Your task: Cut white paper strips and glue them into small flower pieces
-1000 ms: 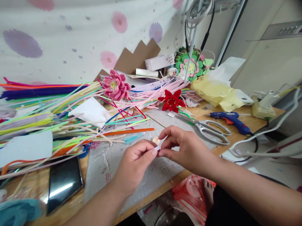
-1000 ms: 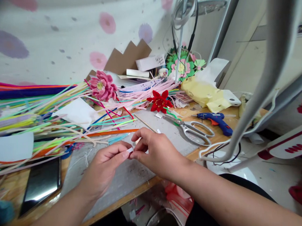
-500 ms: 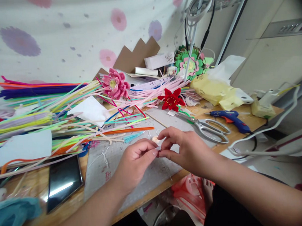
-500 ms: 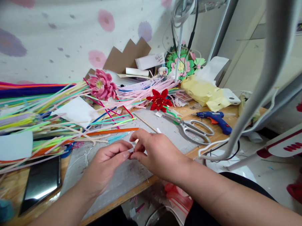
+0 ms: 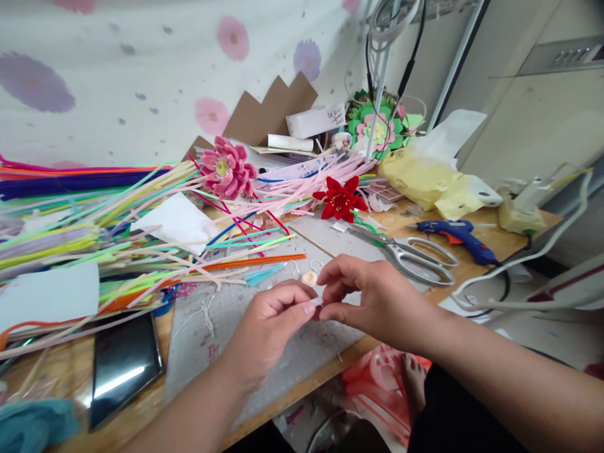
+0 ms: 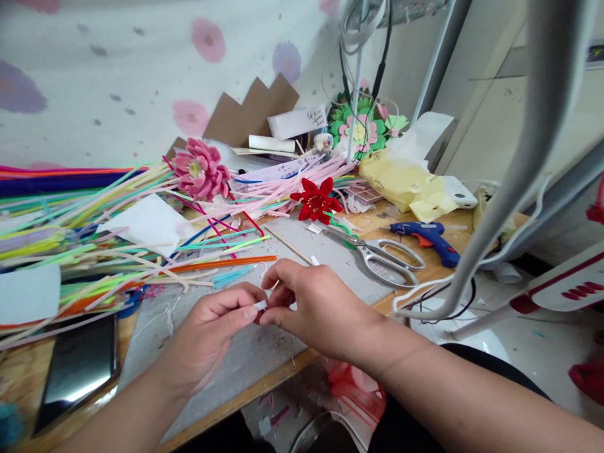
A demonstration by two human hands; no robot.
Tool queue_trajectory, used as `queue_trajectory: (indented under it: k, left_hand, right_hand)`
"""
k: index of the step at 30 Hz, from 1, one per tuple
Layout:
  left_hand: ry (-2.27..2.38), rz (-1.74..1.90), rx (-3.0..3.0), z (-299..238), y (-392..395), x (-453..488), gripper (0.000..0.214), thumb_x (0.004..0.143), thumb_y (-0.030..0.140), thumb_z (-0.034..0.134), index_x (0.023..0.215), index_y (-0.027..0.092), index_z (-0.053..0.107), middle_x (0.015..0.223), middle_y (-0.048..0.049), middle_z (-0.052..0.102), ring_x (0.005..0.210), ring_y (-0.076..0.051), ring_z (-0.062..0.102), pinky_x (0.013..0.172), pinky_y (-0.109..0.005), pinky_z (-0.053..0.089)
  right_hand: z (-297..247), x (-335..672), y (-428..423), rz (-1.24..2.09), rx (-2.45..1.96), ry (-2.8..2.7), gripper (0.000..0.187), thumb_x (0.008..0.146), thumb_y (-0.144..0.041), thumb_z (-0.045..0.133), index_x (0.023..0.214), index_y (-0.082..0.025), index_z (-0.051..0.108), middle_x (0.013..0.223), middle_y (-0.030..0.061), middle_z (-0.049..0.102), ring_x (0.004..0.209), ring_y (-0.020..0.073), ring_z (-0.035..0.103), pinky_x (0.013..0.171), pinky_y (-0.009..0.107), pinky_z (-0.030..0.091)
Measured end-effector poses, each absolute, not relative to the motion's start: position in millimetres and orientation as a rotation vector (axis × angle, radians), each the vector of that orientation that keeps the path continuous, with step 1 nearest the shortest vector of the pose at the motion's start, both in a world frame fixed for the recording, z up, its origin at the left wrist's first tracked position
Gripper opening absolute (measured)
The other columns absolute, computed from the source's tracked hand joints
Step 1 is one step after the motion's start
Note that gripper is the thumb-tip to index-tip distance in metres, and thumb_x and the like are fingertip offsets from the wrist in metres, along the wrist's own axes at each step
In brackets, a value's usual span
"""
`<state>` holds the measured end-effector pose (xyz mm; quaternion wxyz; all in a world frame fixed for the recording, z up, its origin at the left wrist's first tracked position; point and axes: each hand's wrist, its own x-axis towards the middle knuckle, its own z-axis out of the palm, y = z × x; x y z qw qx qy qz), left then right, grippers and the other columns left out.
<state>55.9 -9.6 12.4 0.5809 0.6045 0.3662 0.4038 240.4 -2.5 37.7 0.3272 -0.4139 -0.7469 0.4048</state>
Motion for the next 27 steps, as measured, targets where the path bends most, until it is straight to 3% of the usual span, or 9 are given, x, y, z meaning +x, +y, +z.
queue_trajectory:
  k: [5,11,18,27]
  left_hand:
    - [0.852,0.948,1.299,16.3,-9.7,58.0,0.019,0.082,0.020,0.058,0.063,0.019,0.063,0.077,0.0012,0.058,0.080,-0.016,0.050,0.077,-0.030,0.035]
    - [0.857,0.959,1.230,19.3,-8.9,58.2,0.019,0.078,0.018,0.058,0.061,0.020,0.065,0.072,0.0014,0.058,0.076,-0.015,0.049,0.074,-0.029,0.034]
    - [0.867,0.927,1.266,17.8,-10.4,58.1,0.018,0.078,0.018,0.059,0.061,0.019,0.064,0.070,0.0012,0.058,0.077,-0.016,0.050,0.075,-0.030,0.035]
    - [0.855,0.890,1.387,15.1,-11.3,55.9,0.019,0.078,0.016,0.058,0.060,0.018,0.062,0.068,0.0020,0.057,0.073,-0.014,0.050,0.073,-0.028,0.036]
  right_hand:
    - [39.4,240.7,-2.8,1.117,-1.089,-1.911,0.024,0.071,-0.016,0.073,0.087,-0.019,0.056,0.075,-0.0002,0.069,0.071,0.0146,0.067,0.067,0.026,0.052]
    - [44.0,241.8,-2.3,1.119,-1.062,-1.902,0.010,0.077,-0.011,0.061,0.084,-0.017,0.059,0.078,0.0016,0.068,0.072,0.0135,0.064,0.068,0.027,0.052]
    - [44.9,238.8,-2.4,1.192,-1.004,-1.800,0.011,0.075,-0.011,0.060,0.086,-0.016,0.059,0.081,0.0031,0.067,0.076,0.0141,0.062,0.074,0.029,0.050]
    - [40.3,234.0,0.0,1.284,-1.005,-1.745,0.012,0.072,-0.009,0.061,0.081,-0.017,0.057,0.071,-0.0020,0.060,0.065,0.0102,0.054,0.063,0.024,0.044]
